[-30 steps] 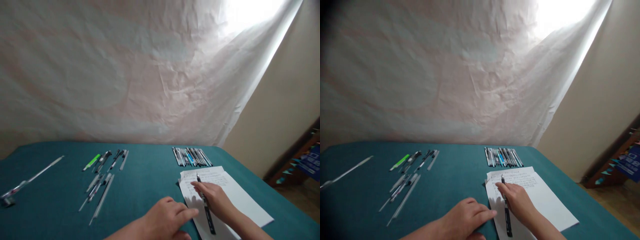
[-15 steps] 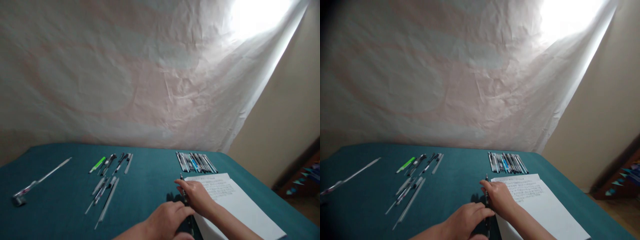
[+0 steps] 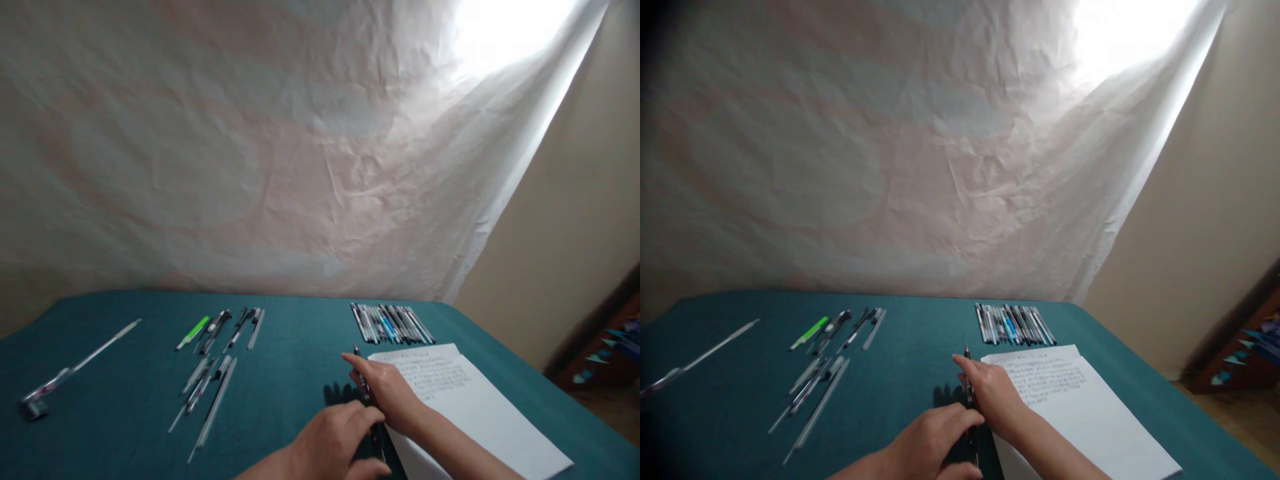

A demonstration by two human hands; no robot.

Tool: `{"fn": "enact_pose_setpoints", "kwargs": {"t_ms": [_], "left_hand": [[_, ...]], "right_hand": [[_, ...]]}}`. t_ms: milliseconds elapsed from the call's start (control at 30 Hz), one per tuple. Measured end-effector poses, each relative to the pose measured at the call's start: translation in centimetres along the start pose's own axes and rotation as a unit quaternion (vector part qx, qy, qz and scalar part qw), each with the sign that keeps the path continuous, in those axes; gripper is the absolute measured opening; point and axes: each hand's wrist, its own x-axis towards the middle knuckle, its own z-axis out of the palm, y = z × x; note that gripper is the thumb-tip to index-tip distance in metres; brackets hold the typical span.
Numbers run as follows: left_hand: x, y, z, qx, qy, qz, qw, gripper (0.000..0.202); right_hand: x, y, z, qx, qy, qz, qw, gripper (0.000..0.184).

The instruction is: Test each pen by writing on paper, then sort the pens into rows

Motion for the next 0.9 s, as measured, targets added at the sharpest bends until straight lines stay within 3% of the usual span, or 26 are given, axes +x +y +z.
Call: {"fn": "enact_pose_setpoints", "kwargs": {"t_ms": [100, 200, 267, 367, 500, 567, 633, 767, 900], "left_hand": [[0.0, 0.1, -0.3, -0.028, 0.008, -0.038, 0.999, 0.044], [0.1, 0.3, -0.8, -0.053, 0.023, -0.085, 0.995, 0.043], [0.1, 0.4, -1.1, -0.066, 0.029, -0.104, 0.992, 0.041], [0.2, 0.6, -1.3, -0.076, 0.022, -0.109, 0.991, 0.040], [0.2, 0.4, -0.9, -0.073, 0.014, -0.102, 0.992, 0.043], [0.1, 0.2, -0.6, -0.072, 0.024, -0.099, 0.992, 0.048], [0.0, 0.0, -0.2, -0.069, 0.038, -0.101, 0.992, 0.053], [0.1, -0.2, 0.0, -0.028, 0.033, -0.111, 0.993, 0.034], [0.3, -0.3, -0.1, 0.037, 0.013, -0.082, 0.996, 0.008]], "right_hand": [[0.0, 0.1, 0.0, 0.077, -0.001, 0.021, 0.997, 0.059], [0.2, -0.1, -0.4, 0.187, 0.038, 0.090, 0.977, 0.045], [0.4, -0.4, -0.8, 0.293, 0.034, 0.126, 0.947, 0.030], [0.6, -0.8, -1.5, 0.426, -0.026, 0.169, 0.889, 0.031], [0.6, -0.8, -1.4, 0.488, -0.065, 0.215, 0.844, 0.033], [0.7, 0.0, -1.2, 0.483, -0.054, 0.214, 0.848, 0.035], [1.2, 1.7, -1.1, 0.440, -0.022, 0.212, 0.872, 0.037], [2.7, 8.0, -2.2, 0.205, 0.075, 0.283, 0.934, 0.037], [3.5, 15.4, -4.2, 0.100, 0.118, 0.365, 0.918, 0.036]]}}
